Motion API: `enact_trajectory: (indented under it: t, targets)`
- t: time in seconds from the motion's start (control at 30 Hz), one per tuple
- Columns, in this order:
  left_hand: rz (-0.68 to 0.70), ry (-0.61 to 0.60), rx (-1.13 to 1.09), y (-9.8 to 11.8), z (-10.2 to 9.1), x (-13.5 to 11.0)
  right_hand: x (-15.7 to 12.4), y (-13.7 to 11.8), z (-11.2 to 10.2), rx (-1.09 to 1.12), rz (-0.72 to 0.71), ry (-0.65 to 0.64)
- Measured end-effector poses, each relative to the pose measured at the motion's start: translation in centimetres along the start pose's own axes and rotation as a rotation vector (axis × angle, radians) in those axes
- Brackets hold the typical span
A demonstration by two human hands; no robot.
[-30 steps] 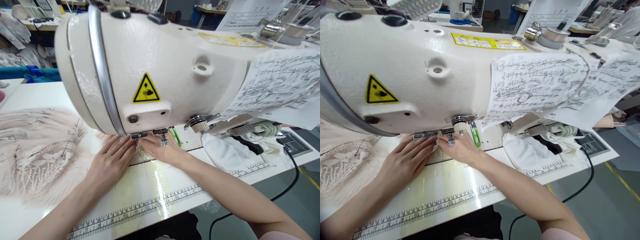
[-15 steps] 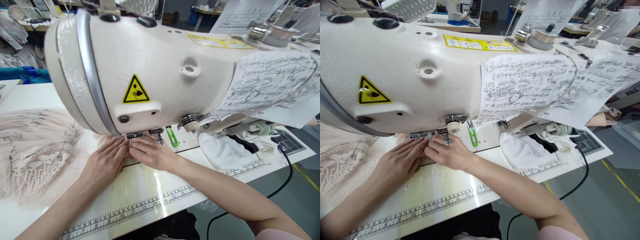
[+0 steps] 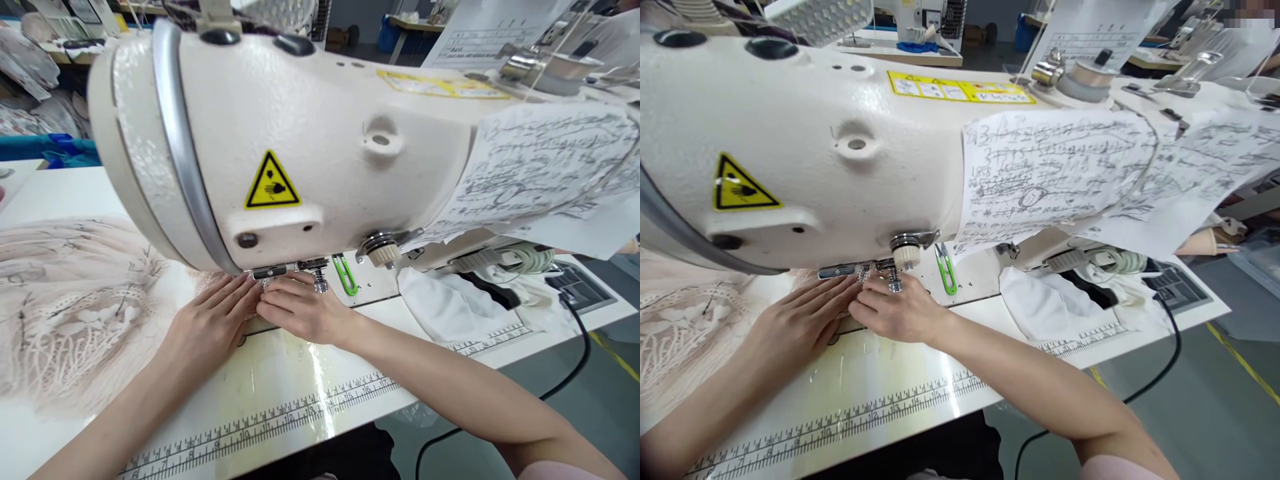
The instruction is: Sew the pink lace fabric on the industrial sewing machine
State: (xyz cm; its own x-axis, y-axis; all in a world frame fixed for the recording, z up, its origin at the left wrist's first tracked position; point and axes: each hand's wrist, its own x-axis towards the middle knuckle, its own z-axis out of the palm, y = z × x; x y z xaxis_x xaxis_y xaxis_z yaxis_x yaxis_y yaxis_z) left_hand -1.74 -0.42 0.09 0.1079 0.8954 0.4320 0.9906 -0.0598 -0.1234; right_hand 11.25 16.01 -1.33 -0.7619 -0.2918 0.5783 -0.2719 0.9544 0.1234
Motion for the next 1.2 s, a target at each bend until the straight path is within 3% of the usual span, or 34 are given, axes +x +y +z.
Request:
enact_trajectory:
  t: [0.47,0.8,1.03,1.2]
  targets:
    - [-0.097,-0.03,0.061,1.1,0.3,0.1,-0.3,0.4,-0.5,-0.041,0.051,-0.042]
    - [-0.055,0.0,0.166,1.6,-0.1,0.8,-0.1,0.1,-1.5,-0.193,0.175,-0.048]
    - [-0.068,-0.011,0.171,1.9,0.0,1.0,-0.3,0.5,-1.2,-0.148,0.199,-0.059]
    - [-0.073,0.005,0.171,2.0,-0.1,1.2,-1.0,0.9,-0.3,-0.071,0.26,-0.178]
